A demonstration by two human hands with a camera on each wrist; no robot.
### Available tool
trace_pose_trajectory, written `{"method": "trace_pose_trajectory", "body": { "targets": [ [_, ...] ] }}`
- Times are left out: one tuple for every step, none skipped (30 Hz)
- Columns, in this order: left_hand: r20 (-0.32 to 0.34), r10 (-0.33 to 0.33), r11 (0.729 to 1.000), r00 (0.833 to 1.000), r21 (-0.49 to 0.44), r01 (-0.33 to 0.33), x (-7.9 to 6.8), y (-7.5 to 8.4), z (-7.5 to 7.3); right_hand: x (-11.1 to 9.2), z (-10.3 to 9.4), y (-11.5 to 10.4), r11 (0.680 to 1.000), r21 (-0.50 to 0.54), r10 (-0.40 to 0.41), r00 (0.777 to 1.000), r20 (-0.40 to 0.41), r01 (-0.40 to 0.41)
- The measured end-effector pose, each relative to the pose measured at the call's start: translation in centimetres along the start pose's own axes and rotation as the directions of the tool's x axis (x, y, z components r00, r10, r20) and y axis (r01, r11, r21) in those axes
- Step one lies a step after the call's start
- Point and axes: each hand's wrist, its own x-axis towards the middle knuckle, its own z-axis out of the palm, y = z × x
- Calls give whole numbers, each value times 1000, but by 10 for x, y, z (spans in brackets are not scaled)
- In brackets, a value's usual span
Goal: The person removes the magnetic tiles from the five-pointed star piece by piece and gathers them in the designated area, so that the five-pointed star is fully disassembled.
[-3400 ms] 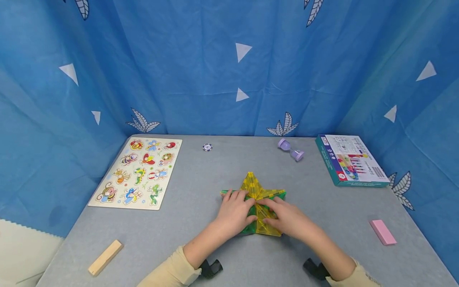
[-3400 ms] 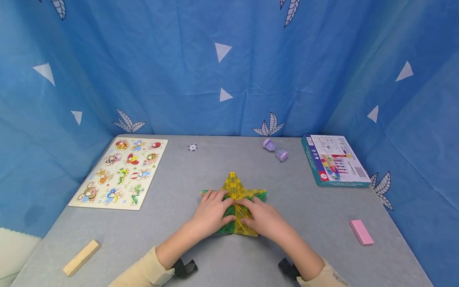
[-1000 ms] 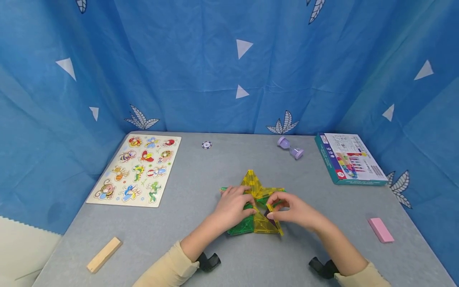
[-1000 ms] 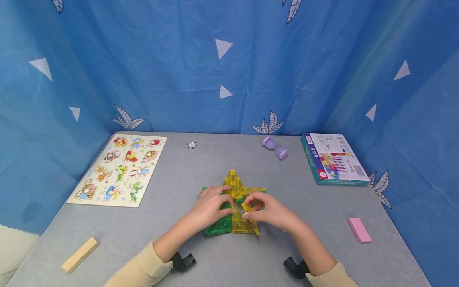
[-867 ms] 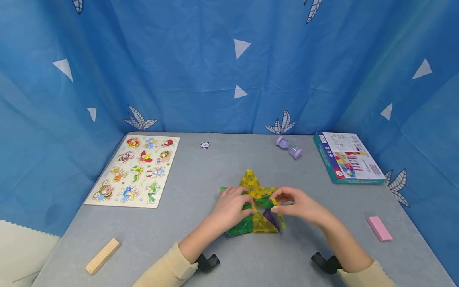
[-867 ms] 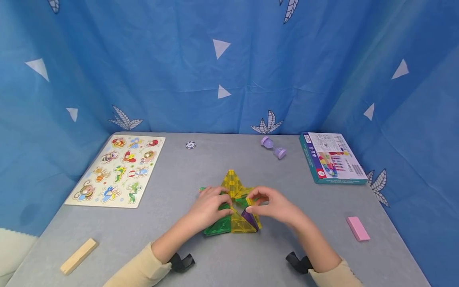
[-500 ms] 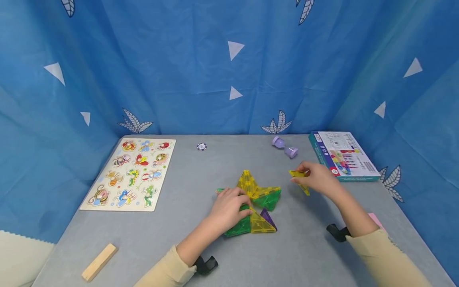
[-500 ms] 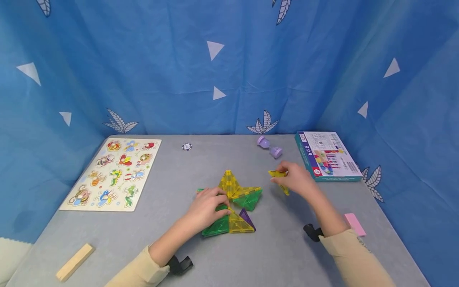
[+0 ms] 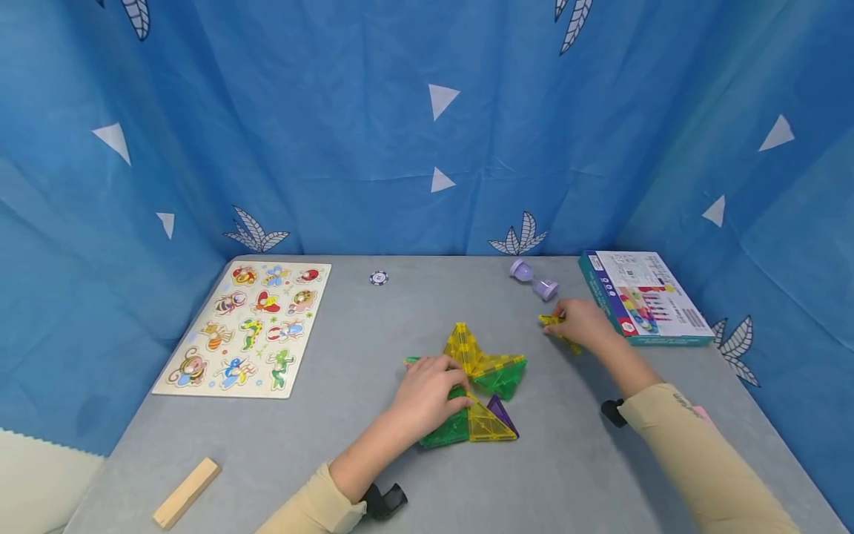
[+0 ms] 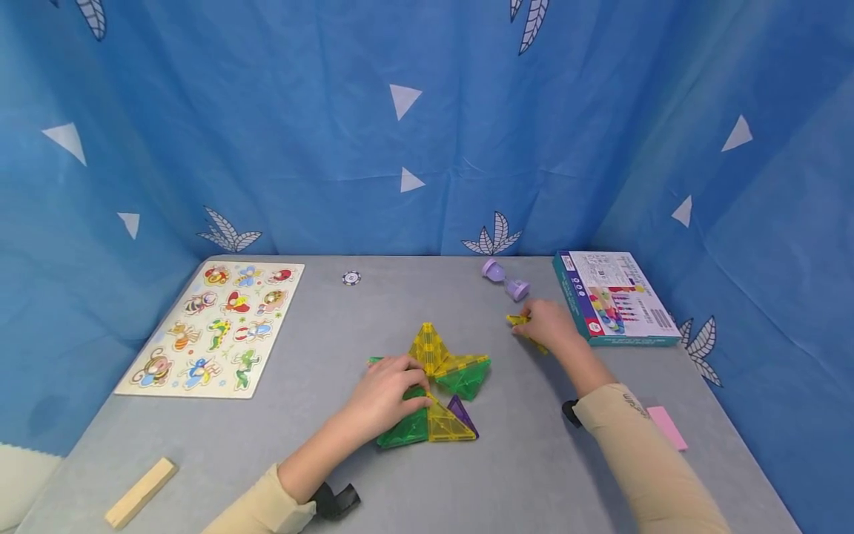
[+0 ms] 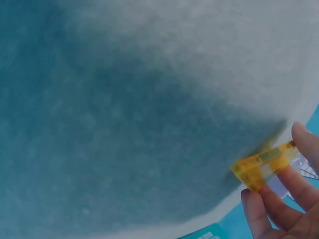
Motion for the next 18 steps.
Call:
{"method": "trace_pose_trajectory", "body": {
  "targets": [
    [-2,1,1000,1000,0,-1,0,0,0,1,1,1,1000,-1,6,1000,-3,-6],
    [-4,2,1000,1000,-1,-2,0,0,0,1,2,2,1000,0,11,1000,-6,-11],
    [-6,3,1000,1000,-1,-3,0,0,1,1,3,3,1000,3,12,1000,-10,-12],
    [-7,4,1000,1000,-4,-4,0,0,1,0,4,5,1000,11,13,1000,-11,-12],
    [-6,4,1000,1000,-5,-4,0,0,1,-1,4,6,1000,16,10,1000,-16,-10],
    [-6,4,1000,1000,-8,-4,0,0,1,-3,4,7,1000,24,8,1000,-22,-8],
    [-5,5,1000,1000,-10,-5,0,0,1,-6,3,8,999,32,5,1000,-28,-4],
    [-4,4,1000,1000,-13,-5,0,0,1,-9,2,8,999,42,-1,999,-36,3],
    [-4,5,1000,1000,-15,-5,0,0,1,-13,1,8,999,50,-10,999,-47,12],
    [-4,4,1000,1000,-17,-4,1,0,1,-18,-2,6,998,63,-19,998,-59,22],
    [-4,4,1000,1000,-19,-4,1,0,1,-23,-4,5,996,78,-31,997,-75,37],
    [-3,5,1000,1000,-19,-5,1,0,1,-29,-5,3,994,102,-39,995,-88,48],
    [-2,5,1000,1000,-19,-5,1,0,0,-35,-7,0,990,127,-51,994,-101,64],
    [-1,5,1000,1000,-20,-5,1,0,0,-42,-7,-3,984,155,-68,991,-113,85],
    [0,5,1000,1000,-19,-5,1,0,0,-50,-6,-7,975,195,-85,989,-118,107],
    [1,6,1000,1000,-18,-6,1,0,0,-58,-5,-10,960,243,-111,987,-117,137],
    [0,7,1000,1000,-16,-7,1,0,0,-66,-2,-14,943,286,-144,983,-112,171],
    [1,7,1000,1000,-14,-7,1,-1,0,-74,2,-18,922,334,-175,980,-93,197]
  ]
}}
